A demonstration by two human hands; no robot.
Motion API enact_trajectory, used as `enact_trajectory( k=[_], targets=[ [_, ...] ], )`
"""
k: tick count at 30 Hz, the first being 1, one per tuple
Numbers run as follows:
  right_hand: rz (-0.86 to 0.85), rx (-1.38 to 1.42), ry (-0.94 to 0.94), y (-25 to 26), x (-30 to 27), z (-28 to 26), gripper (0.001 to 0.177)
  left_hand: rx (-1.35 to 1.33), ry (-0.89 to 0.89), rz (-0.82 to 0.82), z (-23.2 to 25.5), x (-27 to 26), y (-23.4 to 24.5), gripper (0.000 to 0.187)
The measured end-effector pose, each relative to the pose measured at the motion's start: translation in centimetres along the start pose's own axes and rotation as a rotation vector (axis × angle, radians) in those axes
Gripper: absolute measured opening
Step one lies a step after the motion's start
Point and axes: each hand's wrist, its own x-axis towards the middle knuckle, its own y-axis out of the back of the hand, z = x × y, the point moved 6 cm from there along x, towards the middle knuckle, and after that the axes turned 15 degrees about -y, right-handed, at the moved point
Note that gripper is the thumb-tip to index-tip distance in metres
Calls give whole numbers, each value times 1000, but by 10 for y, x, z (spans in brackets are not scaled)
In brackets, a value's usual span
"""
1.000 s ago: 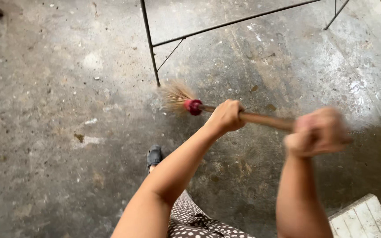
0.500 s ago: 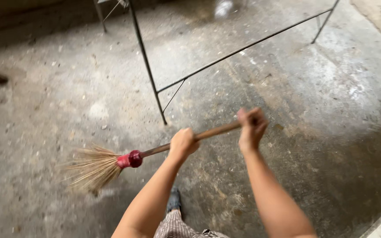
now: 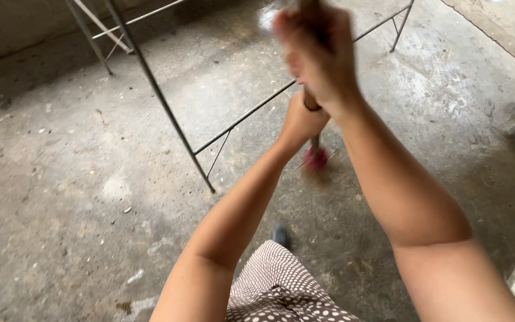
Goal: The person sweeps a concrete floor using a traditional straw broom. They move around a metal clothes drying rack and sweep near a doorway, a scooter, and a wall. The person briefly picks up and repositions a pair of sandals before continuing to sweep.
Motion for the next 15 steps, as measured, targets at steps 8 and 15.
enact_trajectory(
  k=[8, 15],
  targets=[
    [-280, -425, 143, 43, 87, 80, 56, -411, -378, 149, -140, 157, -61, 66],
    [-661, -454, 203, 52, 162, 194, 44, -72, -363, 196, -218, 273, -26, 29]
  ],
)
